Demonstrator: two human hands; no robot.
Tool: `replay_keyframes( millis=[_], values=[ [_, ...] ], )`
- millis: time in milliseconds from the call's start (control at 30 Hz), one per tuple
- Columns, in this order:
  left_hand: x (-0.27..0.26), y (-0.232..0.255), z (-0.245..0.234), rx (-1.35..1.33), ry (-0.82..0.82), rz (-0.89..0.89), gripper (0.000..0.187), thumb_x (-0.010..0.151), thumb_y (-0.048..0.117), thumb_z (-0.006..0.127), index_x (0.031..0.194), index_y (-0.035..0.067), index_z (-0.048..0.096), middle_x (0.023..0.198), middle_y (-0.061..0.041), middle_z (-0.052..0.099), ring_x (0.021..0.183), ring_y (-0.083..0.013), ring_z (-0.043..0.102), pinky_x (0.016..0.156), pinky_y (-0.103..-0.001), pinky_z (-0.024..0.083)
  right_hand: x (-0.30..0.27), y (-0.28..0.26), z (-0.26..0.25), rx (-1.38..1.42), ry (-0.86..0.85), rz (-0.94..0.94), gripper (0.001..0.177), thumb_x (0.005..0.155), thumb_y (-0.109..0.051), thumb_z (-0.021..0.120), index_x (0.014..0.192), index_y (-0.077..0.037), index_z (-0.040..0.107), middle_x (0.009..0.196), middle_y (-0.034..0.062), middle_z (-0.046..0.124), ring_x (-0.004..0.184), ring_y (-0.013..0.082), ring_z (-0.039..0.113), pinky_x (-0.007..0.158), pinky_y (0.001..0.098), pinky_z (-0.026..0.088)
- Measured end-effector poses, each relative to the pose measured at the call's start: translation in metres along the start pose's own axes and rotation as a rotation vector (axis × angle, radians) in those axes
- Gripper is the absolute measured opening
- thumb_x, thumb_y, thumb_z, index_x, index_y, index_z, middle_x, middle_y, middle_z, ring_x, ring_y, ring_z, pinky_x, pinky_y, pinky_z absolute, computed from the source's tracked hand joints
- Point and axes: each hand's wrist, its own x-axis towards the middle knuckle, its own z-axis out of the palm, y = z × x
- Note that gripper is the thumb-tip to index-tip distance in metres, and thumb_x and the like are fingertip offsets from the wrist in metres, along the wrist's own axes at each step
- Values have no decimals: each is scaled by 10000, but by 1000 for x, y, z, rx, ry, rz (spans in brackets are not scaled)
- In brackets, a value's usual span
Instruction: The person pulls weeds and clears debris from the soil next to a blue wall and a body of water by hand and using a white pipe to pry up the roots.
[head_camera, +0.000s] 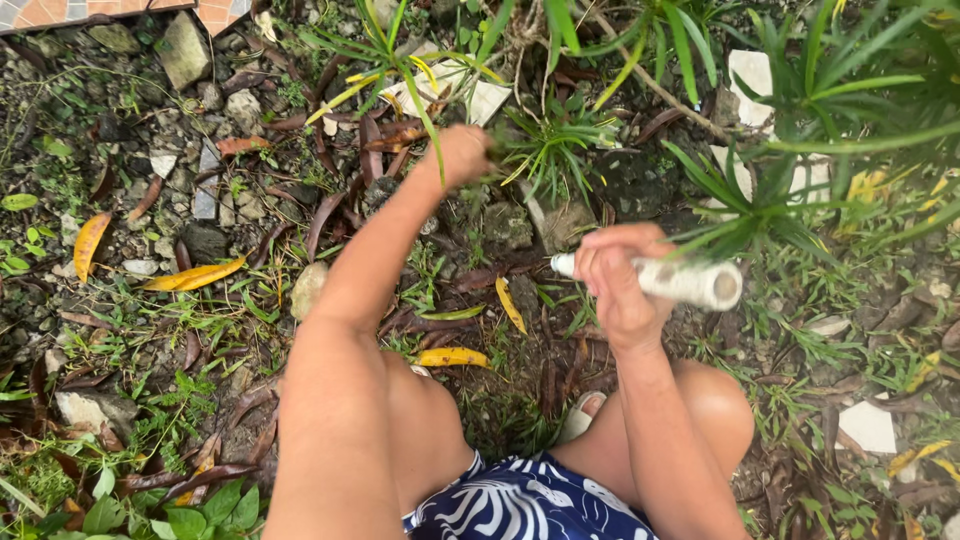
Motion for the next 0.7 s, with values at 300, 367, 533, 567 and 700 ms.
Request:
replay_keyframes(
  millis=[300,367,533,567,700],
  values=[
    [99,12,128,-69,121,-250,281,971,149,529,1144,90,742,1264,-163,684,1217,-336,632,984,-459,533,8,1,3,62,39,3,355,1051,-313,704,1091,30,618,672,29,518,573,122,450,631,320,456],
    [107,11,149,35,30,-303,335,1010,200,472,1194,85,727,1358,-159,642,1271,-314,590,1056,-467,466,2,-9,9,-36,12,20,365,1026,-317,700,1043,35,608,759,105,573,577,157,485,580,319,461],
    [110,17,159,-93,102,-269,436,1010,166,364,1382,77,573,1373,-163,537,1287,-317,476,1070,-493,368,3,-13,11,86,-74,-17,369,1045,-324,718,1062,37,641,673,42,541,538,127,462,598,324,465],
    [108,20,157,-179,75,-280,447,1036,159,349,1431,89,547,1363,-172,536,1286,-320,479,1076,-489,375,6,-9,9,117,-60,0,370,1042,-325,715,1062,37,642,668,37,534,549,124,455,606,326,463],
    [105,23,148,-98,144,-304,421,966,171,436,1334,72,612,1350,-145,519,1284,-325,456,1050,-489,385,7,7,8,87,-55,22,376,1052,-333,705,1051,38,643,636,19,497,565,124,433,623,335,456]
  ],
)
